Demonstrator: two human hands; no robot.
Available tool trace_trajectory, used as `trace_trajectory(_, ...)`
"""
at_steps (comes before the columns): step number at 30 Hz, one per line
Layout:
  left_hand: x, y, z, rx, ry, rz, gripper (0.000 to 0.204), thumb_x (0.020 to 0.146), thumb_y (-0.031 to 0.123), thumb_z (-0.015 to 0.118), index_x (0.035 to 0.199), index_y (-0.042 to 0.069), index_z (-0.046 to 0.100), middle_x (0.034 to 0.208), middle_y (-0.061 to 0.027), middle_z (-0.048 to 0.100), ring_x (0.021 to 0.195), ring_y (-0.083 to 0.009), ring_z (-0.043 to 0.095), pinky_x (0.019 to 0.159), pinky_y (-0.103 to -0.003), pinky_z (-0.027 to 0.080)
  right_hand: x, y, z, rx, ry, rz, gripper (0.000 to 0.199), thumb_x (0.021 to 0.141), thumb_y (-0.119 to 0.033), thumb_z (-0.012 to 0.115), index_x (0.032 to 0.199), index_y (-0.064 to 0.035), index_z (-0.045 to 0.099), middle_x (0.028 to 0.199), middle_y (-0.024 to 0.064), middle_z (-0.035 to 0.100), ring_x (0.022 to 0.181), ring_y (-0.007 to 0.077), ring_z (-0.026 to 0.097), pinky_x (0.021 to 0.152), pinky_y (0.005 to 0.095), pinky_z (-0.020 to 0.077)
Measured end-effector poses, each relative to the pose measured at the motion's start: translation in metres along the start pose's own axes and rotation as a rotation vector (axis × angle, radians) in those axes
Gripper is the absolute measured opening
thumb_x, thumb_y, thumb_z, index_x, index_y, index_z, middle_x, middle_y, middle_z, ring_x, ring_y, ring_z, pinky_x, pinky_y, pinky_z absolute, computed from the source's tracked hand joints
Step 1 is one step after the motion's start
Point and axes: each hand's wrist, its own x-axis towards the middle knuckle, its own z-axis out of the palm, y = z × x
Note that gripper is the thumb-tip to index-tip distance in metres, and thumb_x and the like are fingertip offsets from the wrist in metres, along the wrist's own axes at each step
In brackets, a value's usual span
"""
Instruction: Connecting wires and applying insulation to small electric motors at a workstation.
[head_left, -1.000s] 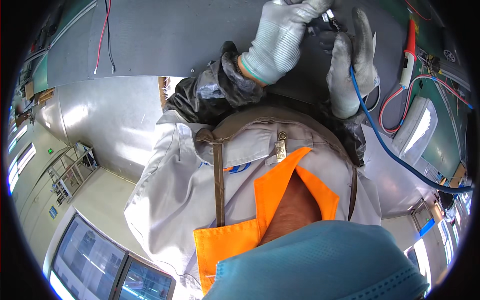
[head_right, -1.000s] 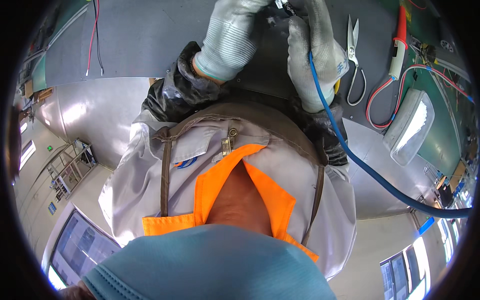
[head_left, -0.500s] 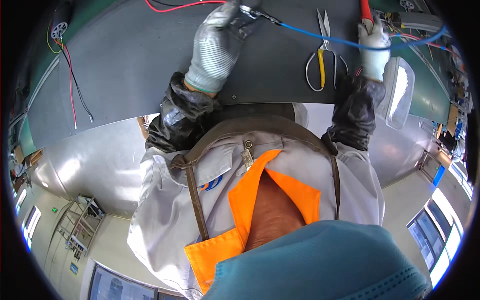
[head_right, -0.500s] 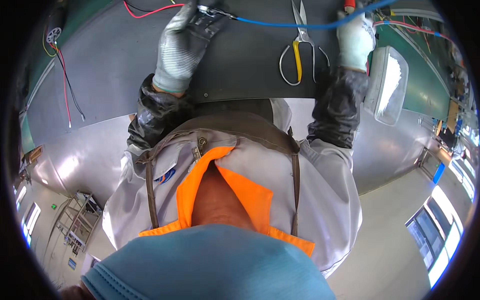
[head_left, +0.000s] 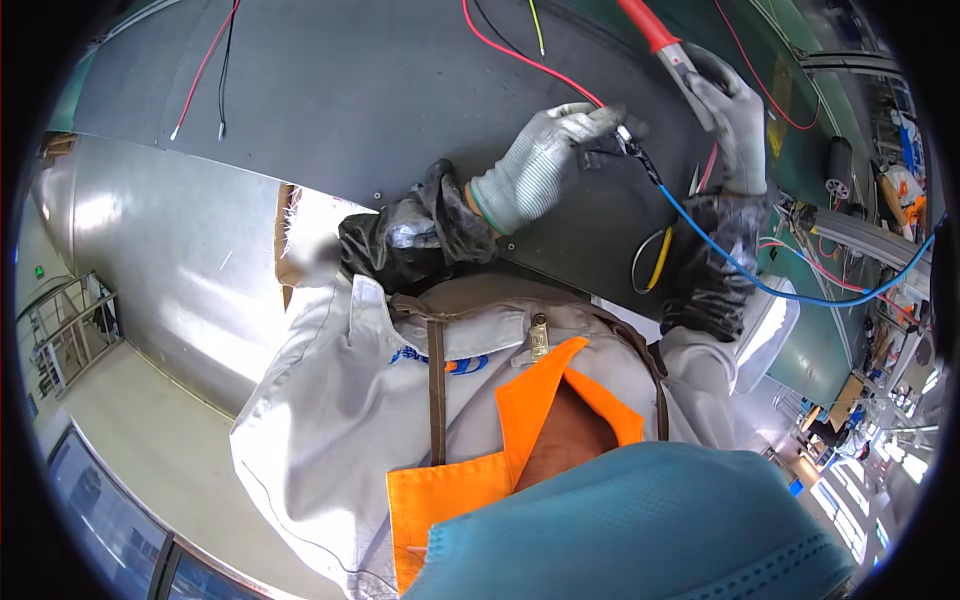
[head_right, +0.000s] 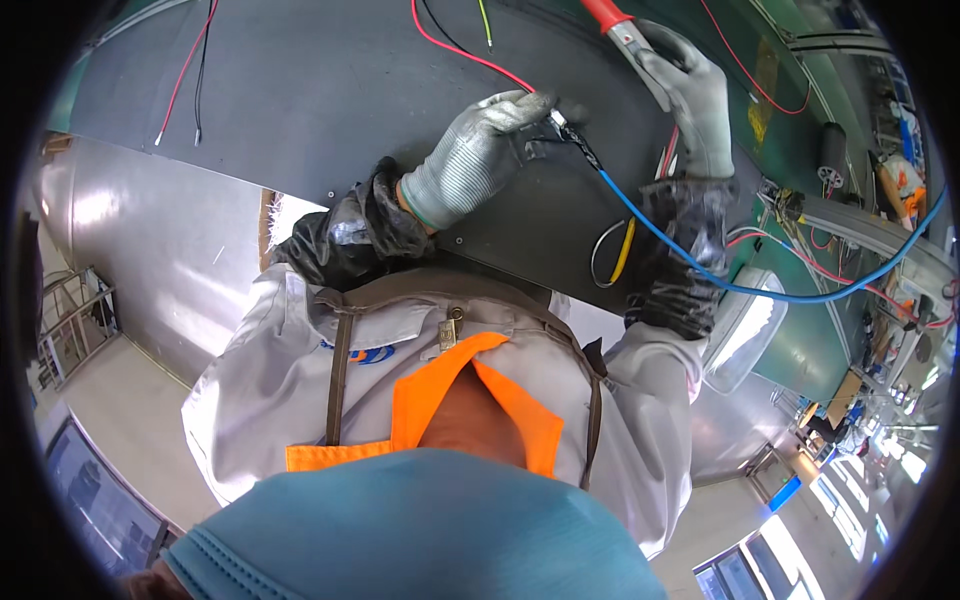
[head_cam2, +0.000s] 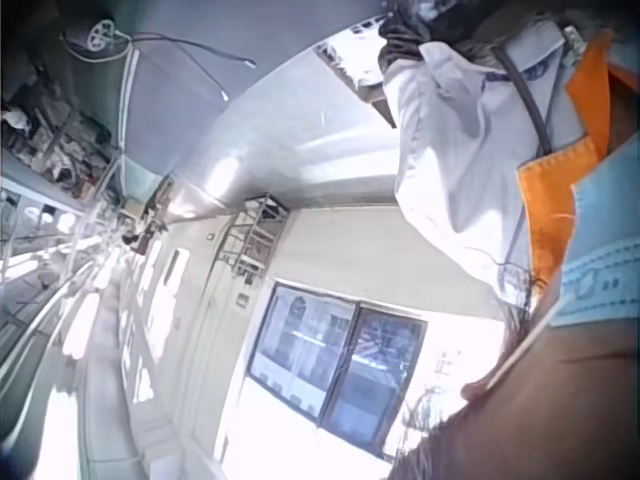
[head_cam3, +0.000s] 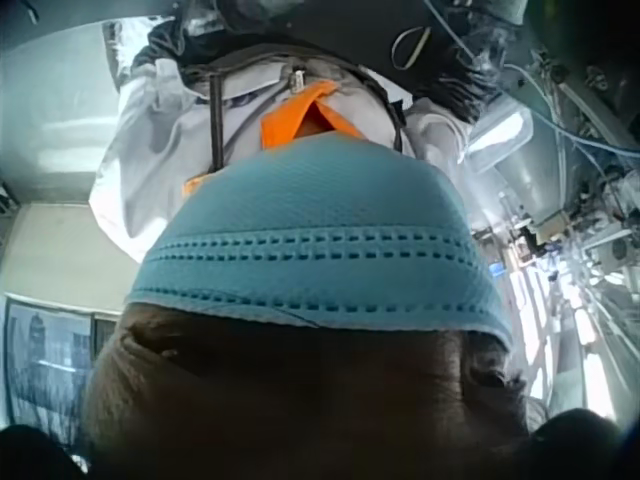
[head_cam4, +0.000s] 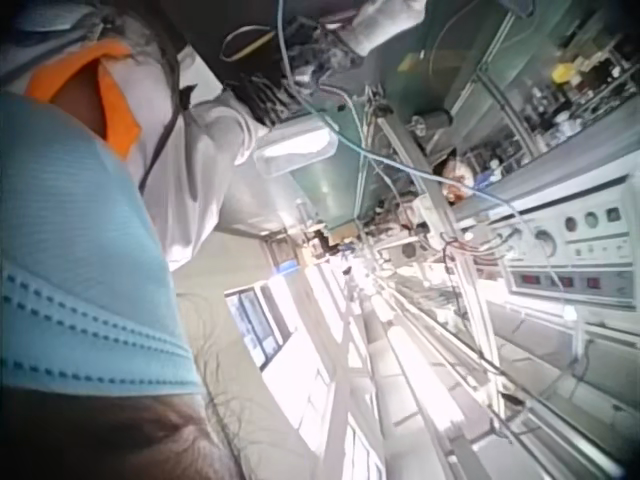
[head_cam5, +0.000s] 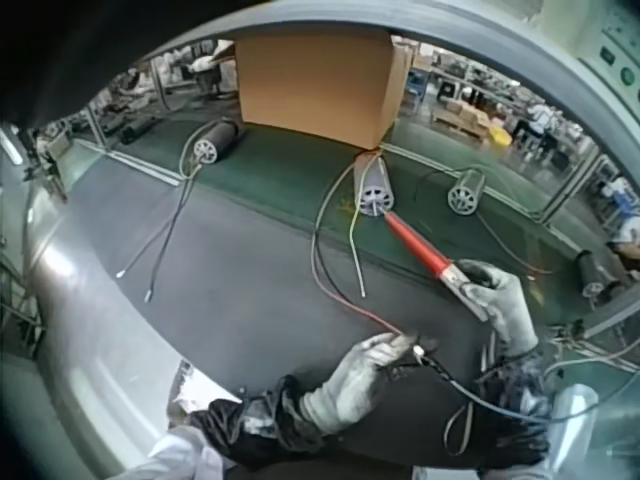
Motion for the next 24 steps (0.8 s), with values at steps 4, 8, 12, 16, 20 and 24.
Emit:
trace_trajectory(4,0.009,-0.001,0.001,-0.071,-0.032,-0.039,0.036,0.107,0.032,0.058,0.120,0.000,0.070,0.112,-0.0064,0.073,0.102,-0.0121,0.067,0.091,-0.029,0.053,0.040,0.030,-0.014,0.032,-0.163,0.203,0.041,0.092,0.000,0.070,0.131,0.0085,0.064,0.120,0.0108,0.072,0.102,0.0138,0.069,0.093,0.0264,0.0541)
trace_trajectory(8,0.014,-0.011,-0.010,-0.021,-0.098,-0.072,0.035,0.105,0.018,0.052,0.132,-0.004,0.058,0.130,-0.0170,0.066,0.116,-0.0228,0.065,0.106,-0.039,0.050,0.040,0.031,-0.005,-0.146,-0.124,0.118,0.038,0.094,-0.005,0.070,0.130,0.0070,0.065,0.116,0.0100,0.073,0.097,0.0111,0.068,0.088,0.0254,0.0549)
trace_trajectory(12,0.027,-0.032,-0.042,-0.077,-0.034,-0.023,0.033,0.105,0.022,0.054,0.129,-0.001,0.058,0.130,-0.0169,0.065,0.118,-0.0271,0.064,0.106,-0.045,0.050,-0.020,0.004,-0.015,-0.296,0.094,-0.041,0.033,0.096,-0.018,0.072,0.122,0.0027,0.070,0.103,0.0060,0.075,0.093,0.0091,0.065,0.086,0.0261,0.0526)
trace_trajectory(16,0.021,-0.020,-0.038,0.445,-0.117,0.174,0.031,0.108,0.016,0.044,0.130,-0.001,0.059,0.122,-0.0160,0.068,0.109,-0.0236,0.066,0.099,-0.038,0.051,-0.101,0.015,-0.076,-0.614,0.348,0.036,0.037,0.088,-0.014,0.074,0.122,0.0009,0.070,0.099,0.0161,0.073,0.092,0.0181,0.071,0.086,0.0318,0.0540)
trace_trajectory(20,0.022,-0.017,-0.018,-0.236,-0.061,-0.099,0.030,0.109,0.022,0.047,0.127,0.002,0.060,0.119,-0.0167,0.068,0.111,-0.0267,0.066,0.097,-0.043,0.052,-0.167,0.054,-0.099,-1.271,0.437,0.155,0.062,0.080,-0.013,0.076,0.138,-0.0037,0.058,0.119,0.0204,0.068,0.109,0.0401,0.067,0.092,0.0441,0.0546)
trace_trajectory(24,0.023,0.001,-0.007,-0.049,0.015,-0.125,0.034,0.108,0.033,0.052,0.113,0.002,0.065,0.111,-0.0142,0.071,0.106,-0.0226,0.066,0.095,-0.039,0.051,-0.167,-0.032,-0.021,-0.397,-0.006,0.114,0.080,0.075,-0.019,0.084,0.146,-0.0020,0.051,0.136,0.0210,0.062,0.120,0.0372,0.062,0.103,0.0447,0.0498)
